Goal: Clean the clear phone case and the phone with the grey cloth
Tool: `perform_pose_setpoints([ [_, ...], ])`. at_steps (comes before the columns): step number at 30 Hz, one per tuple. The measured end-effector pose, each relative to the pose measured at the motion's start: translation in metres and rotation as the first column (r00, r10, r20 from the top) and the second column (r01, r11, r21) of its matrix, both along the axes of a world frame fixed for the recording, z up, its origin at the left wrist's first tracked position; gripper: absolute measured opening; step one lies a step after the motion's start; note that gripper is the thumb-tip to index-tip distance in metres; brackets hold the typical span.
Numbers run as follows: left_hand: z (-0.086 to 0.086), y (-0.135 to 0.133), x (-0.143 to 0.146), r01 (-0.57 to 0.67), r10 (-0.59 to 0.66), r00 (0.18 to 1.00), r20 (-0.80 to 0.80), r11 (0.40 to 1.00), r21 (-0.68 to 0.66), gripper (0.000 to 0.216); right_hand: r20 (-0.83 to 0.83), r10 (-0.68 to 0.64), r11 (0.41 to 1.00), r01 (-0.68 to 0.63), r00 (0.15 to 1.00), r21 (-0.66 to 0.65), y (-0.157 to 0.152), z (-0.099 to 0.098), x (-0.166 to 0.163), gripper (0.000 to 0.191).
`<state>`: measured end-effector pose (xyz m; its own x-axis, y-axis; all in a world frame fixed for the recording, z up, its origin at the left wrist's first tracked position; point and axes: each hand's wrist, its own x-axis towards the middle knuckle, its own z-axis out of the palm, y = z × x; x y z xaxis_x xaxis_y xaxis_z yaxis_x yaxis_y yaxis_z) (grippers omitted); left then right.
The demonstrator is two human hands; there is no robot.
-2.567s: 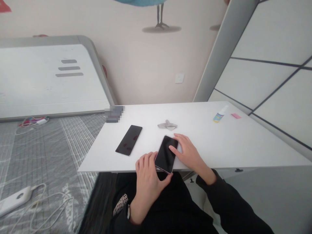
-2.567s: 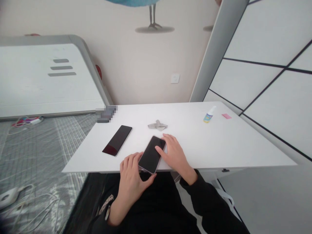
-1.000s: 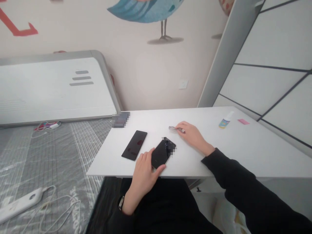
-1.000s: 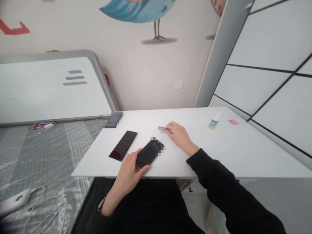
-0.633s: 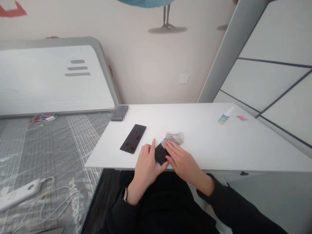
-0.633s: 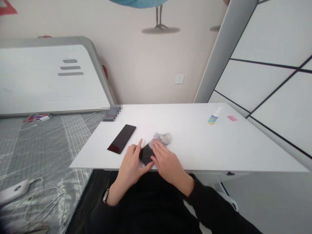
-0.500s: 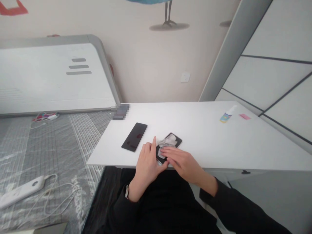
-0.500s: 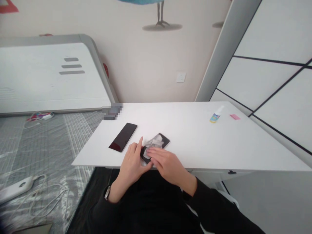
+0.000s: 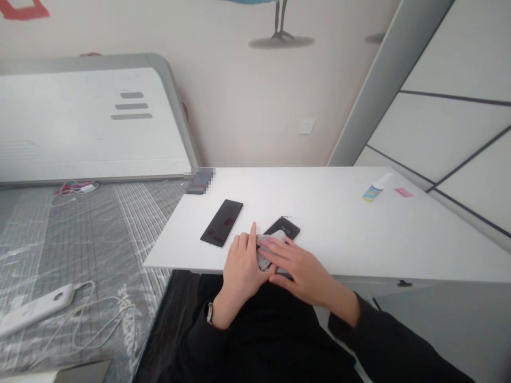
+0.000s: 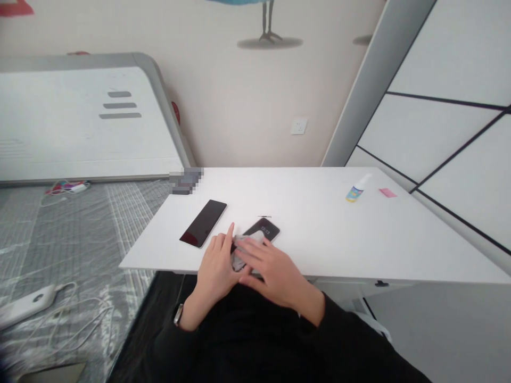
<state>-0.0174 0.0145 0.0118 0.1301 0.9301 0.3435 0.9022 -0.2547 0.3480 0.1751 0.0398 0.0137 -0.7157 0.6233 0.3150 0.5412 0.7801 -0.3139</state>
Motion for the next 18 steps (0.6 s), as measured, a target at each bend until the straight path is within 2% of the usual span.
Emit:
perform_pose_setpoints([
  [3, 0.000, 0.000, 0.000, -0.003, 0.004, 1.000, -0.015, 1.000, 0.022, 0.098, -0.016, -0.151, 0.988, 0.151, 0.988, 0.037, 0.007, 0.002, 0.003, 0.062],
  [4, 0.000, 0.000, 0.000, -0.005, 0.005, 1.000, -0.022, 1.000, 0.022, 0.098, -0.015, -0.128, 0.991, 0.129, 0.992, 0.037, 0.008, 0.003, 0.004, 0.070],
  [6, -0.001, 0.000, 0.000, -0.008, 0.009, 0.999, -0.034, 1.000, 0.021, 0.096, 0.003, 0.034, 0.999, -0.034, 0.999, -0.011, 0.009, 0.003, 0.004, 0.089],
  [7, -0.001, 0.000, 0.000, -0.008, 0.009, 0.999, -0.036, 1.000, 0.023, 0.097, 0.025, 0.089, 0.996, -0.088, 0.996, -0.035, 0.009, 0.003, 0.004, 0.089],
  [8, -0.002, 0.000, 0.000, -0.009, 0.010, 0.999, -0.034, 1.000, 0.028, 0.099, 0.044, 0.073, 0.996, -0.071, 0.996, -0.045, 0.010, 0.003, 0.004, 0.079],
  [9, -0.003, 0.001, 0.000, -0.011, 0.012, 0.999, -0.029, 0.999, 0.036, 0.100, 0.043, -0.009, 0.999, 0.010, 0.999, -0.042, 0.011, 0.003, 0.003, 0.074],
  [11, -0.005, 0.001, 0.000, -0.011, 0.012, 1.000, -0.023, 0.999, 0.050, 0.104, 0.035, -0.109, 0.993, 0.110, 0.993, -0.032, 0.011, 0.004, 0.000, 0.073],
  [12, -0.005, 0.001, 0.000, -0.008, 0.009, 1.000, -0.020, 0.999, 0.052, 0.104, 0.032, -0.086, 0.996, 0.087, 0.996, -0.033, 0.011, 0.004, -0.002, 0.081],
  [14, -0.007, 0.001, 0.000, -0.009, 0.009, 1.000, -0.007, 0.998, 0.057, 0.103, 0.029, 0.059, 0.996, -0.057, 0.998, -0.061, 0.012, 0.006, -0.005, 0.095],
  [15, -0.007, 0.001, 0.000, -0.013, 0.013, 1.000, 0.008, 0.998, 0.064, 0.105, 0.037, 0.101, 0.992, -0.098, 0.994, -0.074, 0.013, 0.007, -0.005, 0.094],
  [16, -0.008, 0.001, 0.000, -0.020, 0.018, 1.000, 0.025, 0.997, 0.074, 0.108, 0.055, 0.072, 0.995, -0.068, 0.996, -0.077, 0.015, 0.007, -0.004, 0.083],
  [18, -0.008, 0.000, 0.000, -0.031, 0.027, 0.998, 0.049, 0.995, 0.098, 0.113, 0.055, -0.108, 0.992, 0.111, 0.993, -0.061, 0.020, 0.008, 0.000, 0.070],
])
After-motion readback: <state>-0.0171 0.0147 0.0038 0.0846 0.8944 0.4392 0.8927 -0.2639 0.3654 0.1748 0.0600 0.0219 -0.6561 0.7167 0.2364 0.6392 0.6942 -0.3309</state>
